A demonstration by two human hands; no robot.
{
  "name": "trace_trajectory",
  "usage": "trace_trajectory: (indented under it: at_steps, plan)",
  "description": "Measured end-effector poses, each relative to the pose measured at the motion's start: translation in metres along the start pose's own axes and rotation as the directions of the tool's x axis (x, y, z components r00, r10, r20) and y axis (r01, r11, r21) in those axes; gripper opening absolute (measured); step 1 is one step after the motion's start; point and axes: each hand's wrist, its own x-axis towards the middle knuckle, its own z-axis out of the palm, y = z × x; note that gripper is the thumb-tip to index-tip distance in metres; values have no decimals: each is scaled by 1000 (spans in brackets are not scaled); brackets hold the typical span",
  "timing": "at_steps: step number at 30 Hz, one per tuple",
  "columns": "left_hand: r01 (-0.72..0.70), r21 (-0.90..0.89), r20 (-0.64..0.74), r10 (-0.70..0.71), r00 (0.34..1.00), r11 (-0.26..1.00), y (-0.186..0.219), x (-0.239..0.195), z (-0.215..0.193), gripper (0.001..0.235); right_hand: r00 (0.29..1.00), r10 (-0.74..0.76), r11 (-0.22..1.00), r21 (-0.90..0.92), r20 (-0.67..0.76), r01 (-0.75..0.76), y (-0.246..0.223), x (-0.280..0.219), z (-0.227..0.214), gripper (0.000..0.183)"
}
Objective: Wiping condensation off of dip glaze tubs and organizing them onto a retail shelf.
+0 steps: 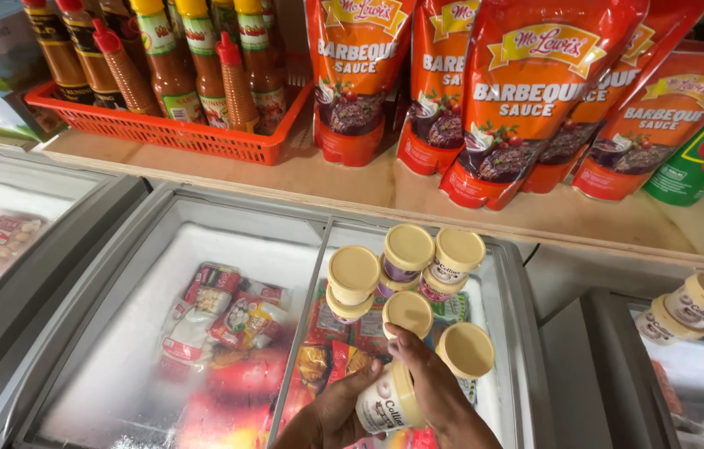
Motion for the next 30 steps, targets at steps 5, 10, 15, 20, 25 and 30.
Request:
trace_trajectory:
  at_steps: [5, 10, 15, 20, 25, 30]
  plan:
    - [48, -170, -381, -110, 918, 984, -3, 7, 33, 71, 913, -23, 717, -642, -408, -269, -64, -30, 31, 55]
    - [-98, -329, -448, -65, 892, 939, -9, 16, 66, 66, 815, -254, 730, -656, -521, -192, -43, -26, 21, 57]
    - [-175, -249, -498, 29, 867, 952, 15, 23, 73, 63, 725, 97, 938, 306, -682, 163, -34, -27, 7, 60]
    - [-217, -299, -372, 95, 923, 929, 16, 41, 76, 57, 672, -733, 408, -858, -105, 311, -74, -47, 47, 52]
    - [-118, -223, -385, 24, 923, 968, 17, 29, 92, 52, 833, -321, 884, -458, -450, 93, -46, -22, 2, 47]
    - [-34, -170, -455, -48, 889, 985, 11, 28, 82, 51, 725, 20, 961, -185, -688, -203, -62, -23, -27, 58]
